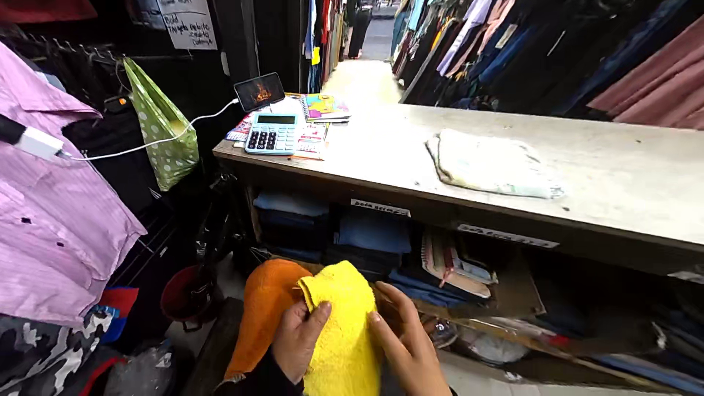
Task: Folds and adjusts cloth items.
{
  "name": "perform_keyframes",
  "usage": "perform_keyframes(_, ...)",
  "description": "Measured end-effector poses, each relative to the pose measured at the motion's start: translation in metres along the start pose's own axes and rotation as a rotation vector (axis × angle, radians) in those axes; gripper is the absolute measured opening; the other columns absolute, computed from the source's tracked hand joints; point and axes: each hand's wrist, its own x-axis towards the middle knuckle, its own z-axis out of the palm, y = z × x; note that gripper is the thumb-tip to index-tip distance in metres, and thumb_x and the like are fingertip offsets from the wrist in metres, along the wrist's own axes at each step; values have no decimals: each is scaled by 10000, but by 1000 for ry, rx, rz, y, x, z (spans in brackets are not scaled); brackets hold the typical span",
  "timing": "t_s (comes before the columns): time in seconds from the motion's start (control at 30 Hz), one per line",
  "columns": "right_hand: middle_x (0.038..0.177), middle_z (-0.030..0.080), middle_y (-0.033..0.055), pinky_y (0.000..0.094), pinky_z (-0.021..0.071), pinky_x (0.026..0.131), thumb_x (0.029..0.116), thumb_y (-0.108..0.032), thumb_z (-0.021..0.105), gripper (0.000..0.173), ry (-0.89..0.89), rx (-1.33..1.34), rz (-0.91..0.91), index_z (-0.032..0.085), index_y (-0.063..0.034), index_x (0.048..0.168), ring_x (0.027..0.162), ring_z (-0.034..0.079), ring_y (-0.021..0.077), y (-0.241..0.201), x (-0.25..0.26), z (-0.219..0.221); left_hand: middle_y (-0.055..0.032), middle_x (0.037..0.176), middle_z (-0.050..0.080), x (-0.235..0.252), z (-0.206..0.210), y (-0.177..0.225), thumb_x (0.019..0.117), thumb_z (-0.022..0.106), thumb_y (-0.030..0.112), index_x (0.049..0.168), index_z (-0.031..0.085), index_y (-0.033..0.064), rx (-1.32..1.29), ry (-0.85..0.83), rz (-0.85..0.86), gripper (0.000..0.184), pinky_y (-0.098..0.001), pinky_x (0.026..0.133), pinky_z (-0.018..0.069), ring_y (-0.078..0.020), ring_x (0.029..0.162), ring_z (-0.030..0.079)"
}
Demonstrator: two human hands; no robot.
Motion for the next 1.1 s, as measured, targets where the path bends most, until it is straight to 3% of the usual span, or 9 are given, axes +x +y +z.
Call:
perform_keyframes(0.1,1409,569,246,351,532,1032,1045,-363,497,613,-110,-72,-158,478,114,1431,1264,608,216,-6,-3,11,-3,893,704,-4,2,-7,1022,446,97,1057,629,-67,45,-9,41,248,-250,828,590,-25,840,692)
perform_keyframes(0.23,1469,505,285,305,439,1123,970,-524,583,874,-137,-40,-149,377,150,1485,1344,546,168,-22,-10,31,38,877,699,-9,8,-11,1010,506,151,1010,631,-67,71,-46,108,252,-214,805,582,21,829,678)
perform_keyframes(0.37,1438,541,258,256,476,1078,898,-461,720,918,-117,-21,-183,367,149,1486,1287,579,112,-11,-10,30,-74,1085,711,-10,-4,-24,978,405,698,1201,525,-201,124,-177,232,934,-275,908,583,-33,1005,690)
perform_keyframes(0.5,1402,594,220,269,483,1082,1028,-249,504,549,-94,-15,-334,489,142,1414,1267,603,114,5,-10,27,-185,1134,687,-9,1,-13,1043,447,325,1301,507,-207,238,-150,229,594,-307,875,603,-105,1000,708)
perform_keyframes(0.67,1185,735,-22,236,528,1016,1091,-383,424,442,-63,88,-285,708,-55,1179,1123,654,0,-2,-14,17,-95,1046,715,-2,-1,-10,1011,547,222,1189,595,-121,120,-127,183,390,-323,844,631,-112,941,727)
perform_keyframes(0.77,1420,611,107,304,453,1136,1091,-351,463,463,-212,-1,-359,602,-6,1367,1311,570,98,-5,-12,16,-167,1204,681,-4,-2,-12,917,699,403,1333,441,-196,132,-237,248,774,-307,938,589,-118,1081,698)
perform_keyframes(0.9,1449,562,167,336,415,1161,1081,-430,461,543,-271,-72,-386,546,-8,1412,1336,543,135,-4,-16,21,-175,1244,659,-4,-3,-9,905,705,428,1382,399,-183,123,-270,229,834,-297,967,576,-119,1118,683)
perform_keyframes(0.97,1549,449,207,373,376,1197,1070,-490,453,650,-324,-93,-394,457,7,1488,1410,477,188,-2,-15,20,-175,1215,675,-5,-5,-6,943,652,260,1357,444,-169,139,-266,197,631,-303,965,579,-127,1097,693)
perform_keyframes(1.1,1510,530,105,315,416,1173,1100,-401,411,518,-286,-4,-375,544,-28,1434,1378,513,121,-4,-14,17,-94,1035,728,1,-9,2,974,514,44,1150,654,-62,195,-209,74,248,-311,891,609,-110,961,718)
